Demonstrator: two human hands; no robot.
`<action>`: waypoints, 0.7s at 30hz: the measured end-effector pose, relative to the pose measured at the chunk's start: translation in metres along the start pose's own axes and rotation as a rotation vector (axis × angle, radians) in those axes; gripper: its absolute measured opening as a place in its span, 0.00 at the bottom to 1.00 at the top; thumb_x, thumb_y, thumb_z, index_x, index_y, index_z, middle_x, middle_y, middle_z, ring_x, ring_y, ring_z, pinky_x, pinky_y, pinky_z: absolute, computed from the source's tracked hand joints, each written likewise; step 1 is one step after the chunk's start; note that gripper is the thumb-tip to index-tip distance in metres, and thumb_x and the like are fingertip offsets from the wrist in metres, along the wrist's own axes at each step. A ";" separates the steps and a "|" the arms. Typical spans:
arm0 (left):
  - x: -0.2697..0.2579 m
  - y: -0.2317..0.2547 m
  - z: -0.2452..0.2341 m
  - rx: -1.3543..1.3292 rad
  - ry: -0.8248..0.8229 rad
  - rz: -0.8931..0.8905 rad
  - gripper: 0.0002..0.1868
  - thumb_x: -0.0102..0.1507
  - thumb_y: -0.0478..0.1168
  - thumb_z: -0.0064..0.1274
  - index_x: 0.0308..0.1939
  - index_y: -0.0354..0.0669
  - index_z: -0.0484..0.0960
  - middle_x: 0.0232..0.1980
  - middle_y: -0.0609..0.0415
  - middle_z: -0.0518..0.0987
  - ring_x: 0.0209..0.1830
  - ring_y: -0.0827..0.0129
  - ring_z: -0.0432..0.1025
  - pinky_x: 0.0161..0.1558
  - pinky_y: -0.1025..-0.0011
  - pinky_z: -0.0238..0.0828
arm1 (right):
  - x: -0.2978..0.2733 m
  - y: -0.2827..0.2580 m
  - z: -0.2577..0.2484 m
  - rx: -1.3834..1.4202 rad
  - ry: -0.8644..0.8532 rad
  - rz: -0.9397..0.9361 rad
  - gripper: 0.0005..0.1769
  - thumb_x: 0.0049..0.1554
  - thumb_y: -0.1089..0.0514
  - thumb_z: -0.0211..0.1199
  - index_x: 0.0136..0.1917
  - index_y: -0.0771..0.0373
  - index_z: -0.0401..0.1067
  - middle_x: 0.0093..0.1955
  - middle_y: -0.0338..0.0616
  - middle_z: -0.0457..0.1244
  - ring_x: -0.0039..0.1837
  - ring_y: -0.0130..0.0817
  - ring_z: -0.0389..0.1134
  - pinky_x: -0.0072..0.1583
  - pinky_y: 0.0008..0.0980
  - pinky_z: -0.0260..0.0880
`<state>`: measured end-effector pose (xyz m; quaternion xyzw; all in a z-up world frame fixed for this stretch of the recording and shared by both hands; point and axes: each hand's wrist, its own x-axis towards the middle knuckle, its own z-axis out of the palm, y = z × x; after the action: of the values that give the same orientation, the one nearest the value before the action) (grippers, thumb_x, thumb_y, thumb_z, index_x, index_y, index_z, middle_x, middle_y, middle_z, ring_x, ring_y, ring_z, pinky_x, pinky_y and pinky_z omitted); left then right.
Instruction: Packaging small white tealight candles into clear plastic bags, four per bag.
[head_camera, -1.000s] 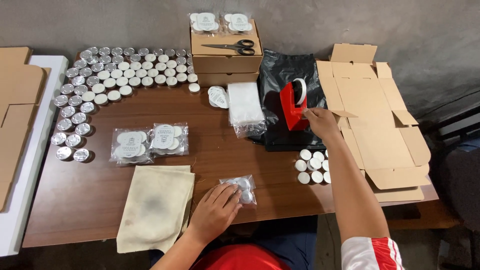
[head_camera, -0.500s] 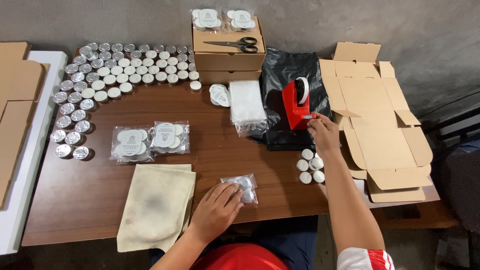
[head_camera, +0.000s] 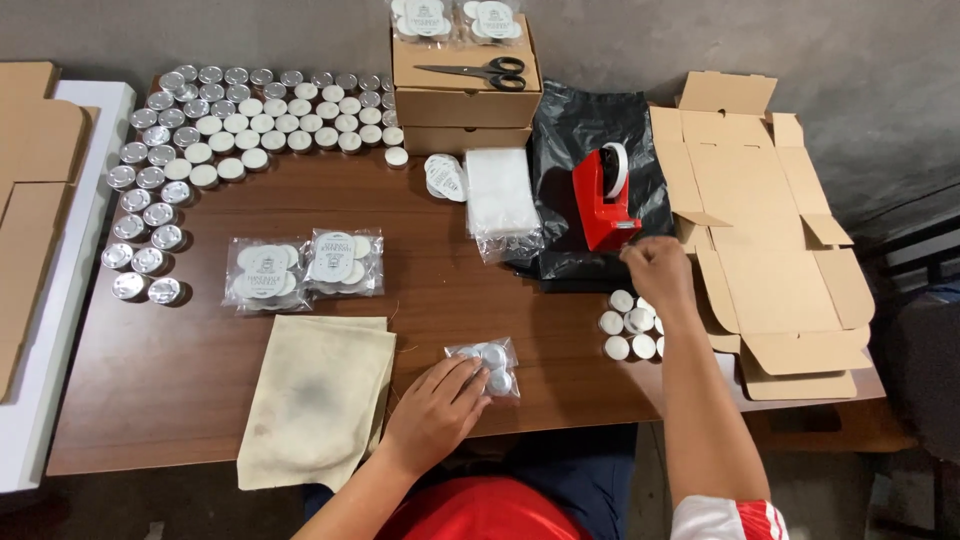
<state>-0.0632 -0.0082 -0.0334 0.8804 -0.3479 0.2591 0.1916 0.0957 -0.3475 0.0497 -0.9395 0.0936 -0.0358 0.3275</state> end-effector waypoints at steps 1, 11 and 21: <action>0.001 0.000 -0.001 -0.001 0.001 -0.001 0.17 0.66 0.45 0.60 0.56 0.42 0.84 0.59 0.50 0.79 0.60 0.60 0.72 0.63 0.65 0.71 | -0.012 -0.010 -0.002 -0.002 0.000 0.000 0.34 0.61 0.61 0.62 0.22 0.56 0.44 0.22 0.34 0.45 0.27 0.25 0.45 0.33 0.33 0.44; -0.007 0.000 0.003 -0.080 -0.025 -0.065 0.10 0.67 0.36 0.50 0.49 0.36 0.83 0.58 0.46 0.77 0.60 0.54 0.73 0.53 0.64 0.77 | -0.152 -0.098 0.057 0.115 -0.639 0.163 0.11 0.63 0.52 0.59 0.52 0.54 0.81 0.44 0.34 0.74 0.45 0.24 0.72 0.51 0.24 0.73; -0.010 0.000 0.001 -0.089 -0.020 -0.047 0.12 0.68 0.33 0.47 0.49 0.32 0.83 0.57 0.43 0.78 0.60 0.53 0.72 0.58 0.63 0.76 | -0.167 -0.106 0.076 0.139 -0.507 0.068 0.08 0.62 0.60 0.61 0.45 0.57 0.62 0.33 0.37 0.62 0.37 0.30 0.61 0.43 0.33 0.62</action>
<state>-0.0689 -0.0039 -0.0398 0.8816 -0.3401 0.2298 0.2333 -0.0425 -0.1871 0.0551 -0.8899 0.0374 0.2056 0.4054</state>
